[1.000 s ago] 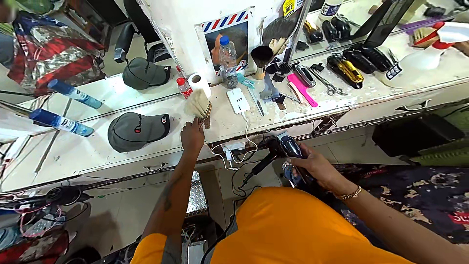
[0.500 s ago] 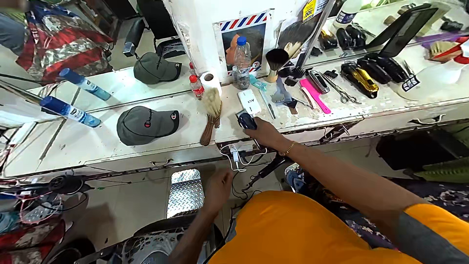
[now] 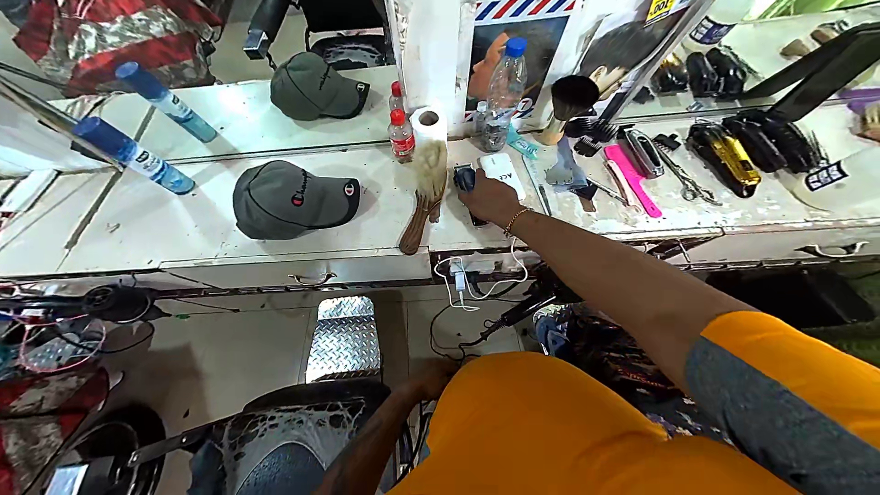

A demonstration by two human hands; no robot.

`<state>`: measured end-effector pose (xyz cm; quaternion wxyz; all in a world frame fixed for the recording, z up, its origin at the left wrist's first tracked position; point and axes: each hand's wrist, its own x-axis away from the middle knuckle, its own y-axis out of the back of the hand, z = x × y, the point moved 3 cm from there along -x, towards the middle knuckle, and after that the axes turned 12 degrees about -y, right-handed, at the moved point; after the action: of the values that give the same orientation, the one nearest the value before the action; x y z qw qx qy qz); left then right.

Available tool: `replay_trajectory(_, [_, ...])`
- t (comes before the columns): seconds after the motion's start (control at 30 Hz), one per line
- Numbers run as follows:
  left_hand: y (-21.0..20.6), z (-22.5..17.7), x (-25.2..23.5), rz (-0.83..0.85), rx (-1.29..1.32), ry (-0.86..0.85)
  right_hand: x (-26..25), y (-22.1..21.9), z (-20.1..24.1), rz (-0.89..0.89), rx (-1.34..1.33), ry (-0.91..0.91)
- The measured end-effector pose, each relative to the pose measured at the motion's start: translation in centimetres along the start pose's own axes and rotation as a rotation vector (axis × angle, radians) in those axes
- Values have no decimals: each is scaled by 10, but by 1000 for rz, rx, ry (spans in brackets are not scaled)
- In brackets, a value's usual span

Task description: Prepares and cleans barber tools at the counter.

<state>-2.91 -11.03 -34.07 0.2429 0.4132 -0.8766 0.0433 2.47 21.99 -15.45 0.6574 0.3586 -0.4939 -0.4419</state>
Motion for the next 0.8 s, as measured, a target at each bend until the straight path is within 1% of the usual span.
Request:
replay_trajectory(0.1, [2, -7, 6, 68, -43, 42, 17, 12, -2, -40, 52, 62])
replay_trajectory(0.17, [4, -7, 8, 67, -51, 7, 54, 27, -19, -116, -8, 190])
replay_trajectory(0.2, [5, -4, 6, 55, -45, -23, 80, 31, -38, -131, -86, 271])
replay_trajectory(0.23, [5, -6, 8, 37, -18, -56, 108, 29, -64, -78, -162, 320])
replay_trajectory(0.27, [4, -6, 9, 29, 17, -82, 135, 17, -94, 42, -220, 321])
replay_trajectory(0.3, [3, -3, 9, 18, 55, -109, 157, -1, -130, 172, -242, 278])
replay_trajectory(0.37, [4, 2, 5, 13, 140, -100, 184, -55, -207, 426, -189, 92])
replay_trajectory(0.43, [1, 4, 2, 30, 263, 27, 207, -120, -281, 624, -180, -91])
replay_trajectory(0.47, [0, 2, -1, 35, 320, 80, 218, -146, -307, 698, -228, -138])
replay_trajectory(0.5, [1, -5, -3, 43, 367, 123, 228, -159, -320, 762, -298, -162])
replay_trajectory(0.57, [4, -17, -7, 43, 455, 168, 237, -166, -325, 844, -360, -160])
replay_trajectory(0.63, [1, -12, -14, 31, 521, 190, 242, -172, -326, 888, -375, -100])
replay_trajectory(0.67, [-1, -9, -17, 27, 544, 196, 246, -176, -328, 884, -422, -127])
replay_trajectory(0.7, [-3, -5, -22, 28, 556, 192, 251, -180, -329, 866, -496, -225])
replay_trajectory(0.77, [-7, 5, -31, 40, 558, 181, 258, -195, -329, 771, -672, -512])
replay_trajectory(0.8, [-11, 8, -34, 52, 559, 179, 259, -211, -338, 721, -725, -564])
